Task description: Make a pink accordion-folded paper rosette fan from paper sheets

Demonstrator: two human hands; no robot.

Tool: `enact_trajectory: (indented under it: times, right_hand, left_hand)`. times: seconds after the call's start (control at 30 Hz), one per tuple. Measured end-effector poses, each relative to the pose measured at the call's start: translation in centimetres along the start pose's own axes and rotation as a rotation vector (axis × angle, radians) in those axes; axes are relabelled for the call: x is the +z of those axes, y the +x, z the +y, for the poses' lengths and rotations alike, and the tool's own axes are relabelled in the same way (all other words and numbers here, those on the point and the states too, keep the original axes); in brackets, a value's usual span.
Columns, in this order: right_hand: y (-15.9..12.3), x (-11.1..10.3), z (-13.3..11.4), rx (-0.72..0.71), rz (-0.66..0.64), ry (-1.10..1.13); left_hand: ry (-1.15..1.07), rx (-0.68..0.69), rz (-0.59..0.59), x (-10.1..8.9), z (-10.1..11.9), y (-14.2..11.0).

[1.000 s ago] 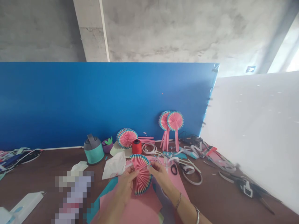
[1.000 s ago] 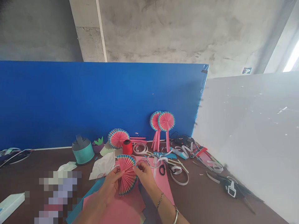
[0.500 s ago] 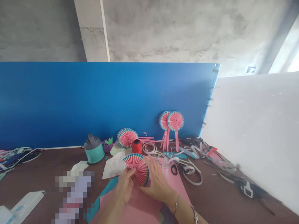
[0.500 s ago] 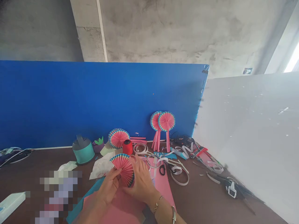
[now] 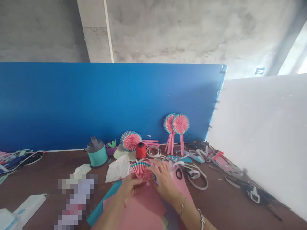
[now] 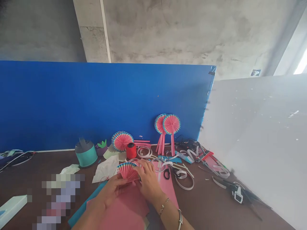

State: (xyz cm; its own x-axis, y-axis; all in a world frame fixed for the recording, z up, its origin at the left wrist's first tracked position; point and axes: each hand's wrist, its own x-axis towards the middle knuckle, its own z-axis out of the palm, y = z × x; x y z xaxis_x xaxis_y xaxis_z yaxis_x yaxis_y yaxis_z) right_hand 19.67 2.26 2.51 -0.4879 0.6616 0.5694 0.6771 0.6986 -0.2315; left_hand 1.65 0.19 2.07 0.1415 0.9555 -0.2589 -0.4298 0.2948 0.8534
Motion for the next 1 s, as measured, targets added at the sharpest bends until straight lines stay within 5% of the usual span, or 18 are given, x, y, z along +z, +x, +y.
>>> enact_trajectory:
  times: [0.33,0.63,0.83,1.0]
  right_hand:
    - [0.0,-0.5,-0.1,-0.099,-0.168,-0.069]
    - [-0.2,-0.1,-1.0,-0.187,-0.213,-0.103]
    - [0.3,-0.5,-0.4,0.004,-0.06,-0.012]
    - [0.4,-0.8,-0.4,0.048,0.012,0.098]
  left_hand:
    - [0.335,-0.134,-0.055,-2.1,-0.7,0.6]
    - [0.691,-0.006,-0.184,-1.0,0.6,-0.7]
    - [0.425,0.277,0.01,0.7,0.8,-0.6]
    - [0.581,0.561,0.096,0.7,-0.1,-0.4]
